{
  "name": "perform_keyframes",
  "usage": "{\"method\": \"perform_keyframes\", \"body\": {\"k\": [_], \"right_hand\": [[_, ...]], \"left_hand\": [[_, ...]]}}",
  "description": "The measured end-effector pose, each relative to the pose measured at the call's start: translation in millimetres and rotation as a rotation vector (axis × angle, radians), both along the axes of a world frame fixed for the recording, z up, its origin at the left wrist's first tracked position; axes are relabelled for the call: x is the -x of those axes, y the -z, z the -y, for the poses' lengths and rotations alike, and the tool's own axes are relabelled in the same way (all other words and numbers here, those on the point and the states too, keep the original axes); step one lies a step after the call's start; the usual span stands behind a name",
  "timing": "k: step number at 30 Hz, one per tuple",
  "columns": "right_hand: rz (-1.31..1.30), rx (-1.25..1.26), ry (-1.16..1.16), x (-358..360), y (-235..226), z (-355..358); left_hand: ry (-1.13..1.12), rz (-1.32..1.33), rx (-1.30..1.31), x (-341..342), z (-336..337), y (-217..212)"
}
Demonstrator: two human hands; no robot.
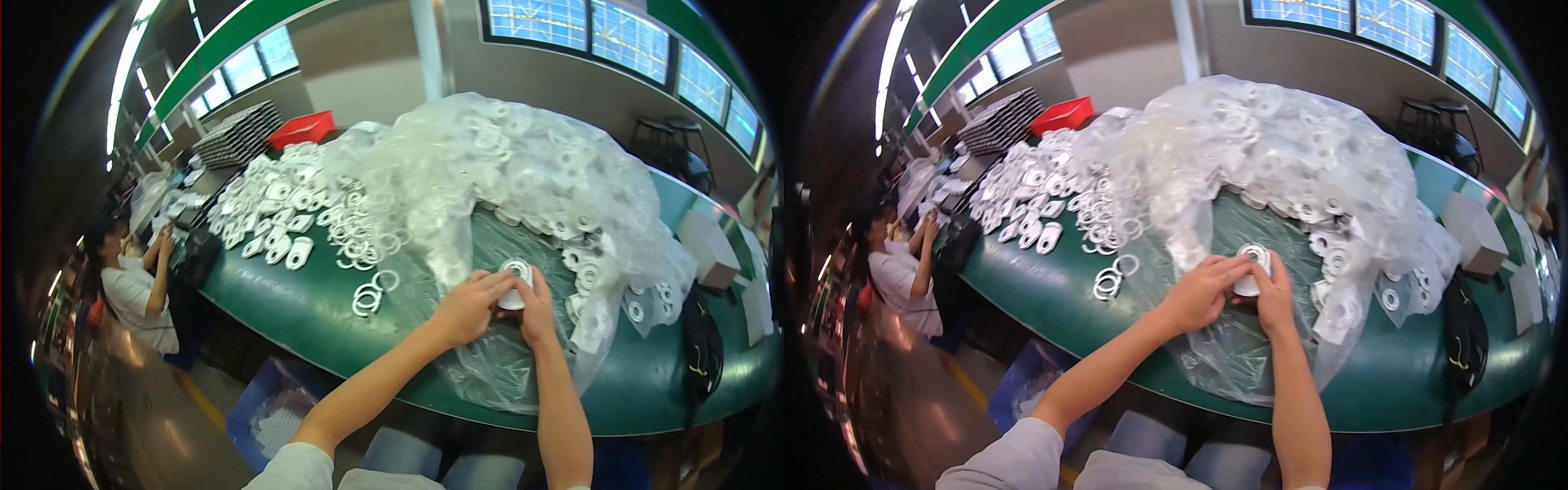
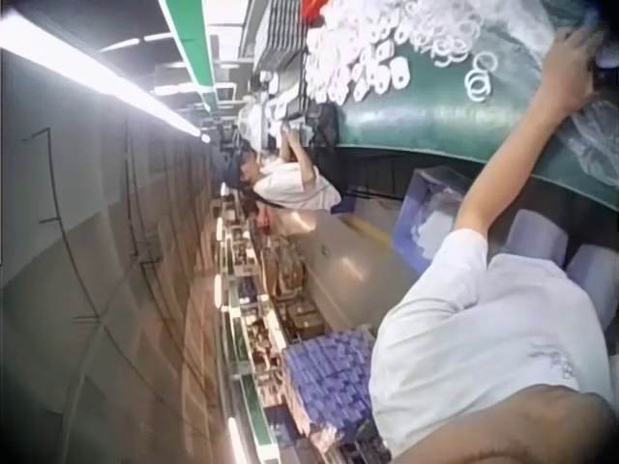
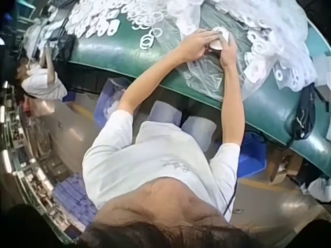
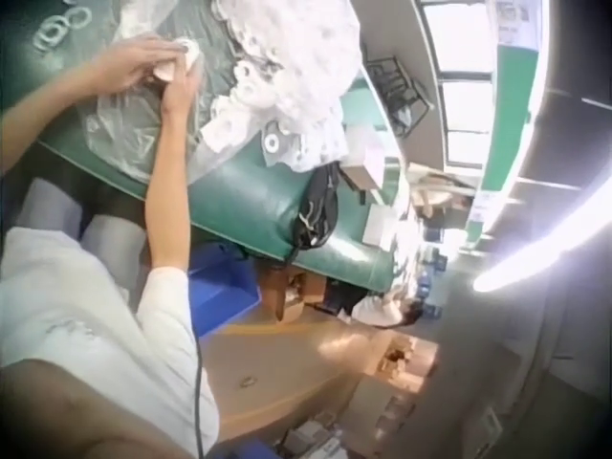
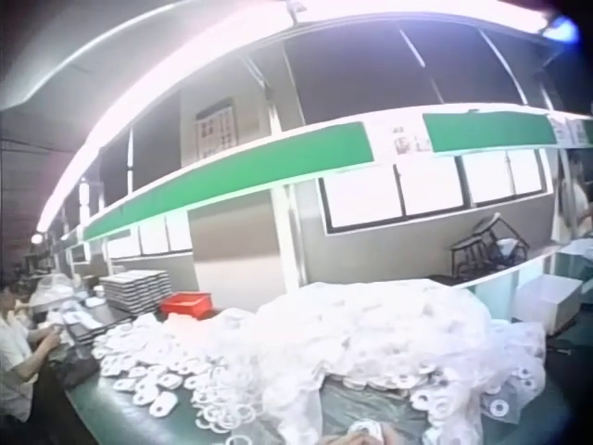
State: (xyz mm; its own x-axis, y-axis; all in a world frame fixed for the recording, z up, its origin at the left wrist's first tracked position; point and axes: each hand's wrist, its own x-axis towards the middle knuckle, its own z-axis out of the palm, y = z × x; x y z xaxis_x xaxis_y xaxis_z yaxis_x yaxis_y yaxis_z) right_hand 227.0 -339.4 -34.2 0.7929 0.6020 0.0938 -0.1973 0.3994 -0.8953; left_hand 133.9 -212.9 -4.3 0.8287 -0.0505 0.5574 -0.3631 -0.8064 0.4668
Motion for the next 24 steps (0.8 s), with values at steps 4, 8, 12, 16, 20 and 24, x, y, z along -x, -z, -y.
{"method": "perform_keyframes", "body": {"k": [4, 8, 12, 16, 20, 24], "right_hand": [[0.017, 0.084, -0.085, 1.7, -3.0, -0.7], [0.016, 0.084, -0.086, 4.5, -7.2, -5.5], [0.012, 0.087, -0.073, 3.2, -3.3, -2.1], [-0.001, 0.099, -0.068, 3.9, -5.1, -1.2], [0.007, 0.098, -0.069, 3.6, -8.0, 0.2], [-0.028, 0.091, -0.075, 3.8, -7.8, -2.2]], "left_hand": [[-0.108, 0.041, 0.069, 64.4, -14.4, 1.5], [-0.596, -0.014, 0.179, 130.9, -90.8, 6.4], [-0.504, -0.191, -0.185, 124.5, -148.3, 0.3], [-0.399, -0.324, -0.198, 112.0, -152.2, -9.7], [-0.325, -0.308, -0.343, 103.7, -173.5, -24.8], [-0.335, -0.602, -0.082, 97.1, -178.2, -66.1]]}}
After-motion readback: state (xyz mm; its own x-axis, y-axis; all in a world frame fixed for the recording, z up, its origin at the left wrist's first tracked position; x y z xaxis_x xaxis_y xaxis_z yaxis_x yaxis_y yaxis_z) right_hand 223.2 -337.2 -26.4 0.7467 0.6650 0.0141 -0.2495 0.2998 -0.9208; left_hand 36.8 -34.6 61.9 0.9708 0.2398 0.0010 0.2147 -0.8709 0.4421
